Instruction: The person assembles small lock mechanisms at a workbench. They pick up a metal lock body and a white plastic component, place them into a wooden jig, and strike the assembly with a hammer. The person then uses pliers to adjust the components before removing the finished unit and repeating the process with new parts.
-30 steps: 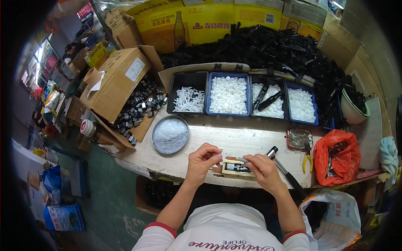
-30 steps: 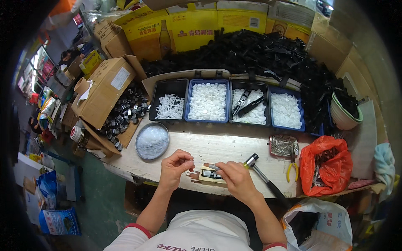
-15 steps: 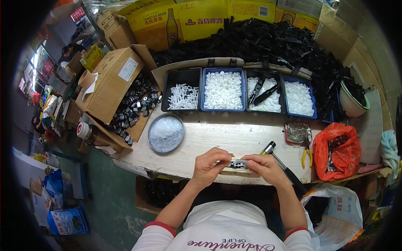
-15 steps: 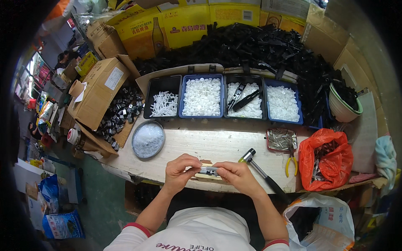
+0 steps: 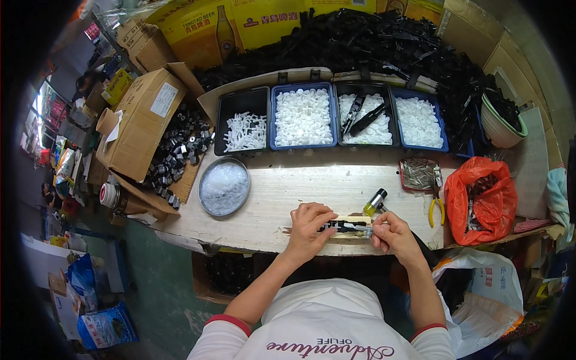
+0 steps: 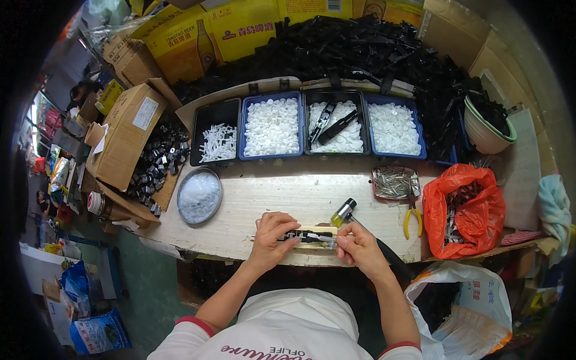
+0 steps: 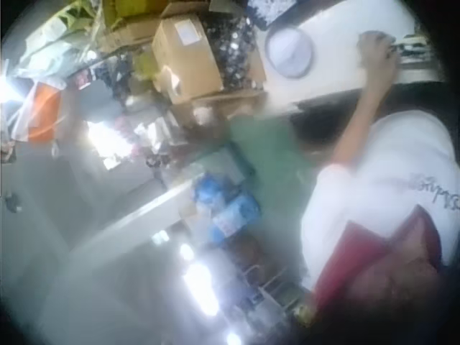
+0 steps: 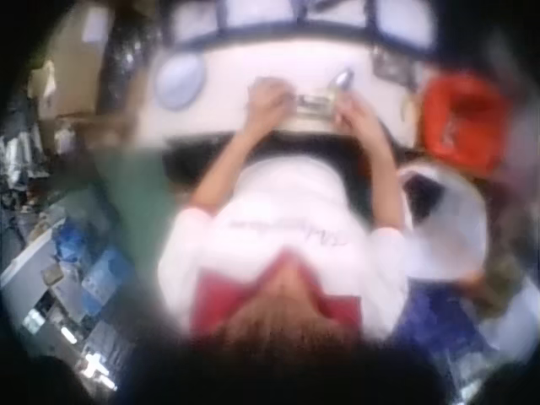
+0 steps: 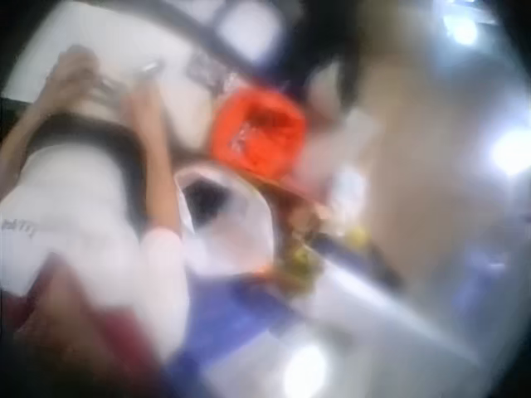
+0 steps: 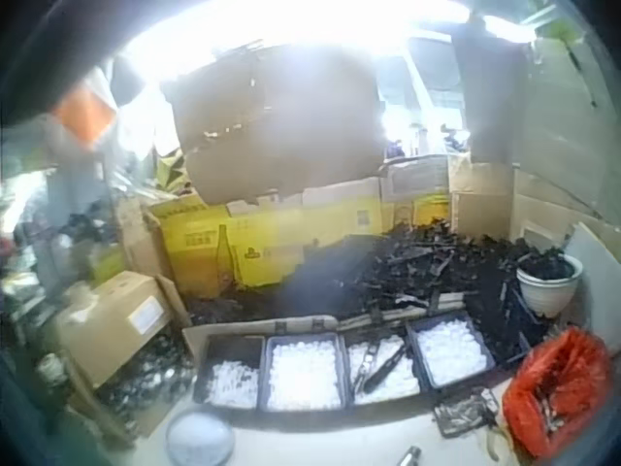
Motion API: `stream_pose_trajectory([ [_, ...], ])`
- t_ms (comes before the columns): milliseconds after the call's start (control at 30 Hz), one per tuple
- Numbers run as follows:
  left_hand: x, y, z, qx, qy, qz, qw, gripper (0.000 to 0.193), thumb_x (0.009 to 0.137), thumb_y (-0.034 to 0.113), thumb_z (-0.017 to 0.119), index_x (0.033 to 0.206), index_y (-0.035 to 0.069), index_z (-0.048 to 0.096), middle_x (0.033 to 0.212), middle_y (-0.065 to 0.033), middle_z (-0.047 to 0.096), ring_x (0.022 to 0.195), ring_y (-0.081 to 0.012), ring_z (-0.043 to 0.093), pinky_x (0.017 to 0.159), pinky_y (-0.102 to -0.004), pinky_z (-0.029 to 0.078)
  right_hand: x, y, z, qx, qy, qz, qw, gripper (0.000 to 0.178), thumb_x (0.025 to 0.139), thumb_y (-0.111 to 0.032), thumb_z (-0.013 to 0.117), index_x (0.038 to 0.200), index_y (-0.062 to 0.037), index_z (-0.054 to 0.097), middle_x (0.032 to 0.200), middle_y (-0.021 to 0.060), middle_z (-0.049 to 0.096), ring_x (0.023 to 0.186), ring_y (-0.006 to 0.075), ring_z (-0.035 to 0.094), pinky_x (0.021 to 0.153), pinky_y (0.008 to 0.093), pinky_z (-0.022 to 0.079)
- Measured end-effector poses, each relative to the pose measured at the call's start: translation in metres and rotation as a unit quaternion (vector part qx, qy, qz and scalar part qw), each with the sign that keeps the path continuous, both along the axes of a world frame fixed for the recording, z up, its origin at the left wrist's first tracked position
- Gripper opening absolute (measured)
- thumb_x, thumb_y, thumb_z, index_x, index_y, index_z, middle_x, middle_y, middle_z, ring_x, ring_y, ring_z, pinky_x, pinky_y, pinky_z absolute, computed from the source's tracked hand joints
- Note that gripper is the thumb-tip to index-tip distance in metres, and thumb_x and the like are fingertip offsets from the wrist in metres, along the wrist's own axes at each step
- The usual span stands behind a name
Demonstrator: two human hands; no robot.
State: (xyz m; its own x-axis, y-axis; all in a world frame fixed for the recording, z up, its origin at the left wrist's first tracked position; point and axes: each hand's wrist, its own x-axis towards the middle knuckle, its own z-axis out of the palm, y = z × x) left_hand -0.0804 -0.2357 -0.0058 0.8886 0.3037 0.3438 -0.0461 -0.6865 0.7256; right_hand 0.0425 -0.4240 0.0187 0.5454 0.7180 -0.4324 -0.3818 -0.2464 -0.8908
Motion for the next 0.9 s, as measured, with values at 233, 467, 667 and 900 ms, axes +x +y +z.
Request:
stream_pose_trajectory([
  [233, 0.002, -0.005, -0.002, 0.007, 0.022, 0.023, 0.999, 0.031, 0.062, 0.011, 0.072, 0.092, 0.011, 0.063, 0.095, -0.0008, 0.054, 0.096, -0.0198, 0.043, 0.081, -0.0345, 0.027, 0.0, 0.012, 0.0, -0.025, -0.024, 0.022, 0.999, 0.007, 0.088, -0.013, 0.049, 0.086, -0.0065, 0.047, 0.06, -0.0013, 0.051, 0.047, 0.0033, 0.04, 0.041, 0.0166, 0.031],
  [467, 0.002, -0.006, -0.001, -0.014, 0.028, 0.033, 0.999, 0.029, 0.062, 0.011, 0.072, 0.089, 0.011, 0.063, 0.092, -0.0003, 0.054, 0.093, -0.0192, 0.043, 0.08, -0.0338, 0.027, -0.001, 0.02, -0.003, -0.054, -0.086, 0.03, 0.994, 0.009, 0.085, -0.012, 0.052, 0.081, -0.0047, 0.049, 0.059, -0.0007, 0.052, 0.048, 0.0042, 0.043, 0.043, 0.0195, 0.033],
  [667, 0.0, -0.006, -0.009, 0.02, 0.0, 0.018, 1.0, 0.015, 0.063, 0.01, 0.071, 0.077, 0.013, 0.065, 0.085, 0.0025, 0.056, 0.089, -0.0178, 0.044, 0.078, -0.0336, 0.026, 0.001, 0.021, -0.009, -0.105, -0.147, 0.032, 0.983, 0.013, 0.082, -0.011, 0.057, 0.077, -0.0028, 0.049, 0.056, 0.0006, 0.052, 0.049, 0.0066, 0.045, 0.046, 0.0236, 0.035],
  [900, 0.003, -0.005, -0.009, 0.054, -0.013, 0.006, 0.998, 0.013, 0.062, 0.009, 0.071, 0.072, 0.013, 0.064, 0.084, 0.0031, 0.056, 0.086, -0.0182, 0.044, 0.077, -0.0342, 0.026, 0.013, 0.023, -0.013, -0.185, -0.232, 0.086, 0.951, 0.018, 0.076, -0.017, 0.062, 0.076, -0.0034, 0.051, 0.056, 0.0077, 0.055, 0.052, 0.0183, 0.051, 0.05, 0.0312, 0.039],
])
